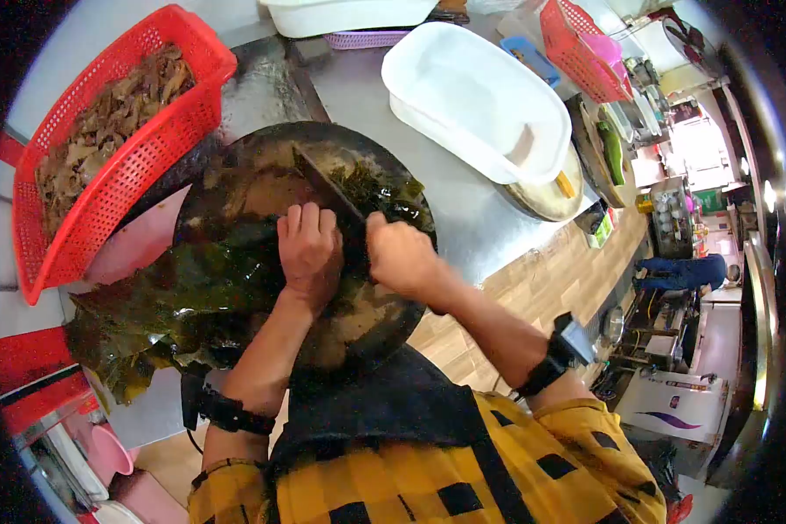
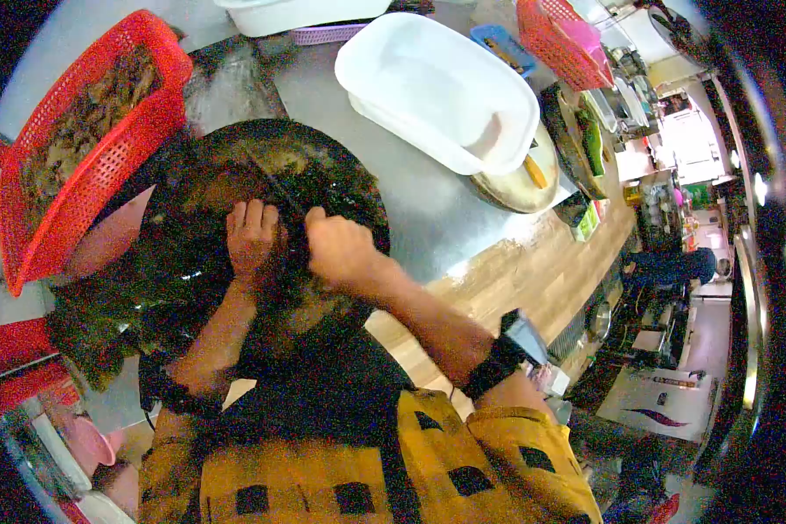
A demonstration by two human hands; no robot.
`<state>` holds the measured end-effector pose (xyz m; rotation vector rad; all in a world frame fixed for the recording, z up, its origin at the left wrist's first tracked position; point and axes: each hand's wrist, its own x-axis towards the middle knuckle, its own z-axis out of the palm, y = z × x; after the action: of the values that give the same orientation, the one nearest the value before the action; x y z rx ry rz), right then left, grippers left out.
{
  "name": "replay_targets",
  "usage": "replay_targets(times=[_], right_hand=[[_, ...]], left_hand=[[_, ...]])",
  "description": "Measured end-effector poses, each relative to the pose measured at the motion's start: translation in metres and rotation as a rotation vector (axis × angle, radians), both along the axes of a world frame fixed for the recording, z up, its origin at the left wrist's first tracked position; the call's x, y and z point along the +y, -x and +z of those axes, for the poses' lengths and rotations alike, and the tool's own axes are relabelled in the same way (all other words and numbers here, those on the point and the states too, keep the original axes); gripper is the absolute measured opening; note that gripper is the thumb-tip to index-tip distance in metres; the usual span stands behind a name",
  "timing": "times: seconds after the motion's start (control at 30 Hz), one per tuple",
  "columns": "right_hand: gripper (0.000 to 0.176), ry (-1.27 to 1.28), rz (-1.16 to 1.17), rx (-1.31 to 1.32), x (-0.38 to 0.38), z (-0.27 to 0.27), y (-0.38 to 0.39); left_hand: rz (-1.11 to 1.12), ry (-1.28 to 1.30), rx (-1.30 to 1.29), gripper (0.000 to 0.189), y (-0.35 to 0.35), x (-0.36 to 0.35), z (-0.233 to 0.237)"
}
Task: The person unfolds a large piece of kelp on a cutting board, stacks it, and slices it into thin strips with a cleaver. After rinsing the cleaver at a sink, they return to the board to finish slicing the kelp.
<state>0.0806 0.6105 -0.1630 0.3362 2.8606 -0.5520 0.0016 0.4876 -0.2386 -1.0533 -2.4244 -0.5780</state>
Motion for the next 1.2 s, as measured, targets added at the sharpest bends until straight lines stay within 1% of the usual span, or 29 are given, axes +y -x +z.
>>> replay_targets(times=[0.03, 0.07, 0.1, 0.17, 0.2, 0.3, 0.37, 0.4, 0.43, 0.5, 0.53, 0.57, 0.63, 0.67, 0.7, 0.73, 0.77, 0.8, 0.83, 0.9, 0.93, 0.97, 1.0, 1.03, 1.07, 1.1, 1.13, 1.17, 1.2], right_hand=[[0.014, 0.029, -0.026, -0.019, 0.008, 0.009, 0.001], [0.014, -0.005, -0.076, -0.115, 0.008, 0.022, -0.005], [0.015, 0.034, -0.049, -0.137, 0.007, 0.043, -0.016], [0.030, 0.017, -0.018, -0.192, 0.003, 0.049, -0.036], [0.030, 0.020, -0.019, -0.197, 0.000, 0.041, -0.037], [0.028, -0.036, 0.054, -0.085, -0.014, 0.006, -0.027], [0.026, -0.097, 0.050, -0.033, -0.016, -0.004, 0.000], [0.026, -0.060, -0.007, -0.043, -0.010, 0.000, 0.000], [0.016, 0.026, -0.043, -0.009, 0.002, 0.000, 0.000], [0.016, -0.015, -0.051, -0.111, 0.007, 0.023, -0.012], [0.017, 0.047, -0.076, -0.146, 0.003, 0.046, -0.020], [0.017, 0.055, -0.074, -0.164, -0.002, 0.045, -0.030], [0.019, 0.060, -0.068, -0.231, -0.007, 0.041, -0.041], [0.020, 0.060, -0.058, -0.150, -0.009, 0.027, -0.039], [0.020, 0.063, -0.065, -0.160, -0.013, 0.012, -0.028], [0.021, 0.027, -0.041, -0.082, -0.017, -0.002, -0.007], [0.022, -0.007, -0.022, 0.005, -0.019, -0.009, 0.009], [0.022, -0.003, -0.029, 0.020, -0.021, -0.010, 0.017], [0.022, -0.009, -0.038, 0.018, -0.022, -0.009, 0.028], [0.022, -0.008, -0.053, 0.019, -0.021, -0.007, 0.035], [0.021, -0.004, -0.050, 0.057, -0.014, -0.006, 0.034], [0.020, -0.001, -0.051, 0.094, -0.007, -0.007, 0.033], [0.010, -0.016, -0.050, 0.166, -0.004, -0.008, 0.033], [0.010, -0.018, -0.058, 0.172, 0.003, -0.008, 0.035], [0.010, 0.152, -0.109, 0.011, 0.013, -0.007, 0.038], [0.012, 0.321, -0.154, -0.151, 0.020, 0.000, 0.042], [0.016, 0.402, -0.205, -0.173, 0.024, 0.010, 0.041], [0.016, 0.407, -0.207, -0.168, 0.025, 0.020, 0.037], [0.014, 0.330, -0.163, -0.065, 0.023, 0.031, 0.032]], left_hand=[[0.001, -0.014, 0.007, 0.010, -0.002, -0.001, 0.002], [0.017, -0.035, 0.018, 0.010, 0.003, 0.002, 0.003], [0.019, -0.037, 0.010, 0.010, 0.004, 0.003, 0.002], [0.032, -0.067, 0.092, 0.010, 0.003, 0.004, -0.003], [0.031, -0.064, 0.087, 0.010, 0.004, 0.004, -0.004], [-0.011, -0.078, 0.069, 0.012, 0.002, 0.003, -0.003], [0.002, 0.047, 0.002, 0.014, 0.002, 0.001, -0.003], [-0.007, 0.044, 0.015, 0.014, 0.000, 0.000, -0.003], [-0.025, -0.003, -0.001, 0.015, -0.002, 0.000, -0.004], [-0.009, -0.064, 0.000, 0.015, 0.010, 0.004, -0.001], [-0.006, -0.082, 0.047, 0.016, 0.007, 0.002, -0.001], [-0.005, -0.097, 0.090, 0.017, 0.002, 0.000, -0.003], [-0.002, -0.075, 0.061, 0.016, 0.001, 0.002, -0.004], [0.010, -0.061, 0.062, 0.014, 0.003, 0.004, -0.007], [0.020, -0.046, 0.059, 0.012, 0.000, 0.005, -0.009], [0.015, -0.043, 0.057, 0.012, -0.002, 0.004, -0.009], [0.029, 0.042, -0.003, 0.010, -0.002, 0.002, -0.006], [0.048, 0.125, -0.054, 0.007, 0.001, 0.001, -0.002], [0.052, 0.124, -0.029, 0.007, 0.008, 0.001, 0.000], [-0.068, -0.100, -0.021, 0.005, 0.012, -0.002, -0.003], [0.002, 0.021, 0.055, 0.006, 0.017, -0.002, -0.004], [-0.001, 0.018, 0.064, 0.006, 0.018, -0.006, -0.005], [0.003, 0.068, -0.013, 0.008, 0.018, -0.012, 0.020], [0.008, 0.118, -0.091, 0.009, 0.016, -0.015, 0.034], [0.033, 0.155, -0.016, 0.010, 0.016, -0.017, 0.016], [0.036, 0.150, -0.008, 0.010, 0.014, -0.016, 0.008], [0.026, 0.118, 0.042, 0.011, 0.012, -0.017, 0.004], [0.011, 0.091, 0.089, 0.012, 0.011, -0.019, -0.001], [0.021, 0.059, 0.050, 0.013, 0.004, -0.018, 0.011]])
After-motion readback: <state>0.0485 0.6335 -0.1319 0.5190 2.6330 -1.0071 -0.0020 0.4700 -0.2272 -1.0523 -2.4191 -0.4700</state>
